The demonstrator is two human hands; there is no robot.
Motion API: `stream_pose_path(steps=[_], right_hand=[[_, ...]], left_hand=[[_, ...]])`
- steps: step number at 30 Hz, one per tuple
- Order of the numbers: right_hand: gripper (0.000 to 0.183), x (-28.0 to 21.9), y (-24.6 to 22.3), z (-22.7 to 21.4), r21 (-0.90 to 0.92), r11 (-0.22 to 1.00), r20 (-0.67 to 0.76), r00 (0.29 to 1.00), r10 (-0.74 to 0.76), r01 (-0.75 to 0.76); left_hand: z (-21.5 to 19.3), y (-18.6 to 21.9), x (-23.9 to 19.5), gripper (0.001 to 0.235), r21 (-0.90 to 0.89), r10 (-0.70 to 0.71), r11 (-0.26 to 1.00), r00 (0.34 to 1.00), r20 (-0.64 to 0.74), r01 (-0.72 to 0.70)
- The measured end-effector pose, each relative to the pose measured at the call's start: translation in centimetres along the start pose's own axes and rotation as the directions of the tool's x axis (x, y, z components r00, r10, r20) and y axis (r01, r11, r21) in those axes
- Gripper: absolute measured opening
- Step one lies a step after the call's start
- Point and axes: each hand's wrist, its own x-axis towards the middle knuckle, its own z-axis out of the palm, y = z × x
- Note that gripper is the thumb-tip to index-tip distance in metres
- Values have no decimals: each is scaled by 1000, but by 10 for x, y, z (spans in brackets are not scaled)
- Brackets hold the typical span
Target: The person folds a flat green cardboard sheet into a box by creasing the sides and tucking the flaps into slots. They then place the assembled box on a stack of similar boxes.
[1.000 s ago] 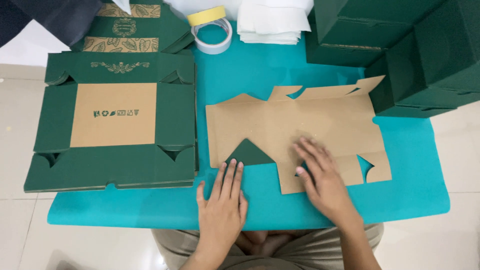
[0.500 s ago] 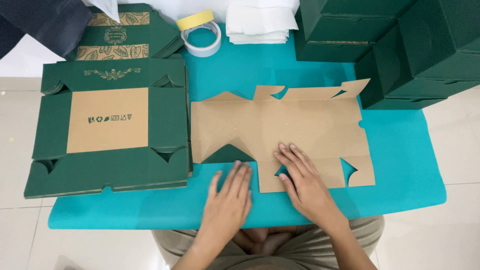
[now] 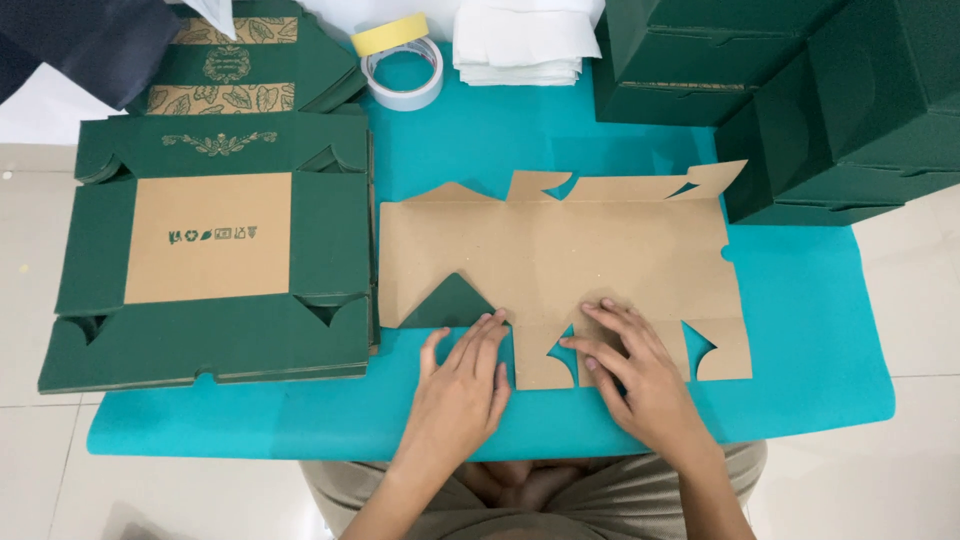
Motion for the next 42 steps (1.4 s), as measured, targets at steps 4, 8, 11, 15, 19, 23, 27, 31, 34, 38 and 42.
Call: stream_pose_path(steps=[4, 8, 11, 15, 19, 23, 27, 31, 34, 38, 42], right_hand=[[30, 2, -2, -3, 13, 1000, -12, 1000, -12, 12], [35, 6, -5, -3, -51, 998, -20, 999, -27, 26], [40, 7, -7, 3, -147, 989, -46, 999, -16, 10], [39, 8, -7, 12, -280, 960, -95, 995, -3, -24], [38, 6, -10, 17, -320, 946, -98, 995, 15, -46], [41, 4, -12, 21, -360, 931, -86, 996, 20, -50], [39, 3, -16, 26, -396, 915, -103, 994, 42, -79], [42, -1, -14, 28, -442, 895, -92, 996, 23, -62], [45, -1, -14, 25, -350, 934, -49, 997, 58, -71], [48, -5, -12, 26, -252, 963, -65, 994, 85, -99], [45, -7, 0, 7, 89, 988, 28, 992, 121, -124]], left_hand=[[-11, 0, 3, 20, -84, 4, 996, 1000, -17, -5], [-10, -3, 1, 25, -48, 41, 998, 998, 38, -39], [0, -1, -2, 45, 62, 50, 997, 997, 54, -53], [17, 12, -3, 62, 311, 18, 950, 1000, 17, -23], [17, 19, 3, 51, 257, -14, 966, 1000, -23, 19], [17, 23, 5, 52, 303, -14, 953, 1000, -4, 14], [26, 20, 0, 59, 404, 12, 915, 1000, 20, -20], [37, 30, 3, 62, 483, 2, 875, 1000, -7, 2], [43, 37, 7, 49, 573, 7, 819, 998, -63, 30], [54, 41, 12, 52, 540, 38, 840, 998, 49, -58], [44, 45, 17, 58, 446, 85, 891, 996, 13, -82]])
